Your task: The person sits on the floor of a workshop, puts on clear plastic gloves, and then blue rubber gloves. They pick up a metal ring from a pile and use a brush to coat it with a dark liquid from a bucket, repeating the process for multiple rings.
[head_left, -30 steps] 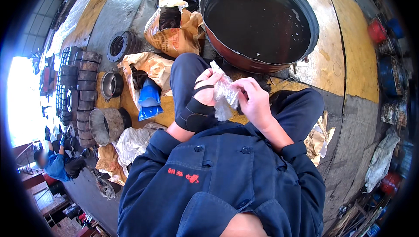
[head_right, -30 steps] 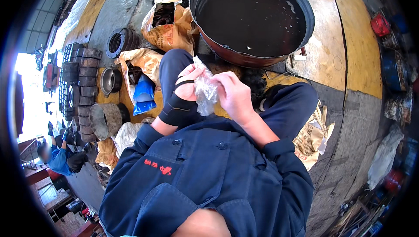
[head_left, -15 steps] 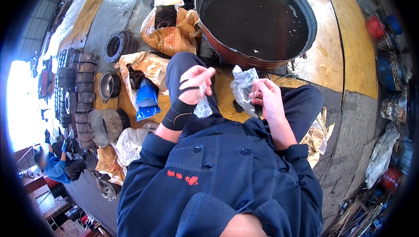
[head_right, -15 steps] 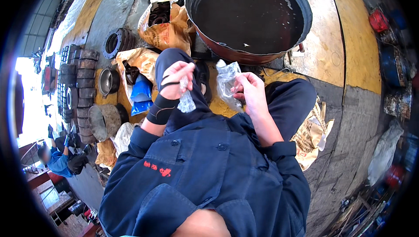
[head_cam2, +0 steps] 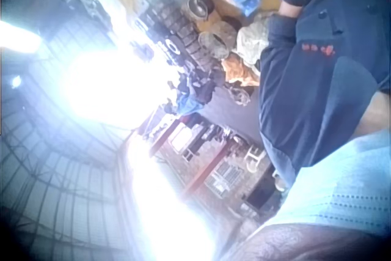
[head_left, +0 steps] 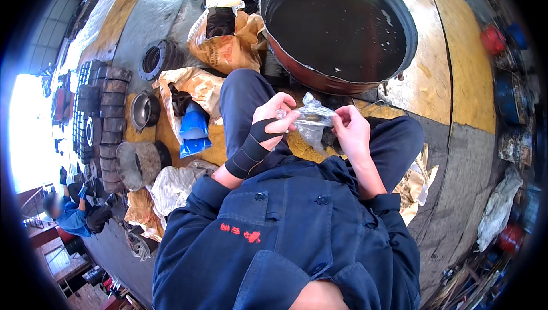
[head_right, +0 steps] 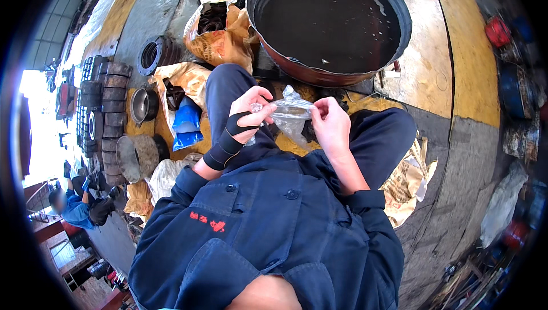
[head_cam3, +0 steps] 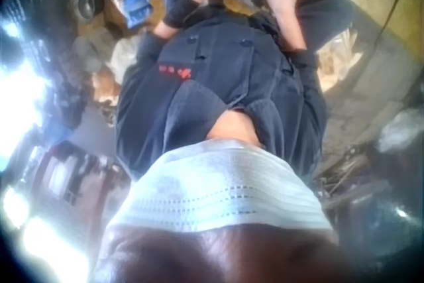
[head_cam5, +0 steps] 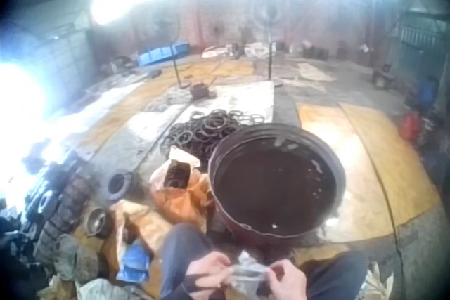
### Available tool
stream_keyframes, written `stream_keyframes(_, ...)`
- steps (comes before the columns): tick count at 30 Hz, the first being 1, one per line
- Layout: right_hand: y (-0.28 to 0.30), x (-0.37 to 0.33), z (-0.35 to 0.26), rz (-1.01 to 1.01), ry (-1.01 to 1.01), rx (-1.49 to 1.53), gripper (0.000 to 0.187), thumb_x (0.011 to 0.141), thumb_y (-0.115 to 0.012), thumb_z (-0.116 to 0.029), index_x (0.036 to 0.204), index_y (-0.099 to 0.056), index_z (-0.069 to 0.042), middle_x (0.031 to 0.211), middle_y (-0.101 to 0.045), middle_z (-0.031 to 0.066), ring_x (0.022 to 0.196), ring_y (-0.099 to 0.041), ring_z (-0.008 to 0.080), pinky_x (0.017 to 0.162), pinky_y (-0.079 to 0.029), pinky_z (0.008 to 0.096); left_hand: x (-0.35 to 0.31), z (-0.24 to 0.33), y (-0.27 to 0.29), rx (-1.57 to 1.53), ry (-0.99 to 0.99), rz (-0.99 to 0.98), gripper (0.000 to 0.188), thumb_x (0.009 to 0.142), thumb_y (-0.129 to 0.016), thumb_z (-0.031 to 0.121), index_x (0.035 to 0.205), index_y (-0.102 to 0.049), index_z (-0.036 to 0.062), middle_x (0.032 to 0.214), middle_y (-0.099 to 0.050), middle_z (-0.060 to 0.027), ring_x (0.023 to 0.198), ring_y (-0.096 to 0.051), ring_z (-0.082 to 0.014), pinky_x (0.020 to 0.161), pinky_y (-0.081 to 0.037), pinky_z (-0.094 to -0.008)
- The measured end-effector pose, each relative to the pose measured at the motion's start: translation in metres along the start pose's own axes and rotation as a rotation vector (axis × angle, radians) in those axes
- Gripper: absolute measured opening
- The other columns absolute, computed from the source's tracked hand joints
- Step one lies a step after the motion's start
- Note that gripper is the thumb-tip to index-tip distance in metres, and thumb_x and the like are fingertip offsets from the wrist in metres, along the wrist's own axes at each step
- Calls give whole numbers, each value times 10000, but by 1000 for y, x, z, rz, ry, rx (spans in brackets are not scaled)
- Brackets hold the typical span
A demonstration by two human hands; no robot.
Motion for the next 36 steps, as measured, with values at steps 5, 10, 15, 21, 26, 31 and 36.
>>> stream_keyframes(5,-1,-13,-38,301,794,-335,430,802,-837,-151,1178,-655,-46,1118,-677,130,944,-678,342,839,-552,392,4,-7,-8,178,-11,32,179,906,-722,213,889,-677,41,721,-647,-94,645,-668,-183,601,-499,-313)
stream_keyframes(10,-22,-15,-50,63,857,-232,203,865,-748,-62,1062,-697,-54,1054,-694,141,910,-692,342,790,-564,391,5,-11,-6,362,-228,74,120,951,-683,137,949,-677,17,850,-649,-70,743,-655,-163,628,-520,-298)
stream_keyframes(15,-35,-4,-16,-156,496,-212,162,1008,-614,-134,1092,-695,-22,1029,-704,215,931,-699,402,797,-561,421,7,-20,-14,330,-319,180,209,985,-616,251,964,-646,45,834,-587,-106,766,-613,-218,698,-502,-333)
stream_keyframes(21,-39,16,15,-239,563,-194,204,1017,-544,-78,1121,-663,50,980,-697,189,929,-696,352,829,-532,368,5,-28,-39,628,-334,52,198,973,-546,255,1035,-599,75,942,-621,-174,879,-663,-404,707,-554,-497)
stream_keyframes(26,-51,36,47,-544,-36,752,227,996,-555,-46,1182,-666,22,1114,-710,145,1019,-692,253,901,-568,369,-9,-34,-58,739,-553,38,204,904,-637,180,1061,-593,59,1100,-619,-142,893,-683,-380,674,-574,-477)
stream_keyframes(31,-49,59,69,-618,-328,1201,560,1063,-503,-491,1303,-564,11,1259,-644,172,1167,-616,320,1052,-499,461,-9,-19,-62,851,-384,-10,271,849,-654,143,1095,-581,55,1048,-622,-170,814,-694,-368,620,-563,-478)
stream_keyframes(36,-46,28,-5,-556,-375,1317,708,1063,-396,-607,1465,-460,-28,1387,-568,174,1229,-567,350,1070,-465,494,-8,-25,-58,807,-387,18,284,847,-633,127,1120,-584,65,973,-637,-155,819,-699,-377,644,-558,-475)
Point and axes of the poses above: each hand's wrist, its own x-axis towards the middle knuckle, its own y-axis out of the back of the hand, z = x × y, the point moved 1 cm from there along x, towards the middle knuckle
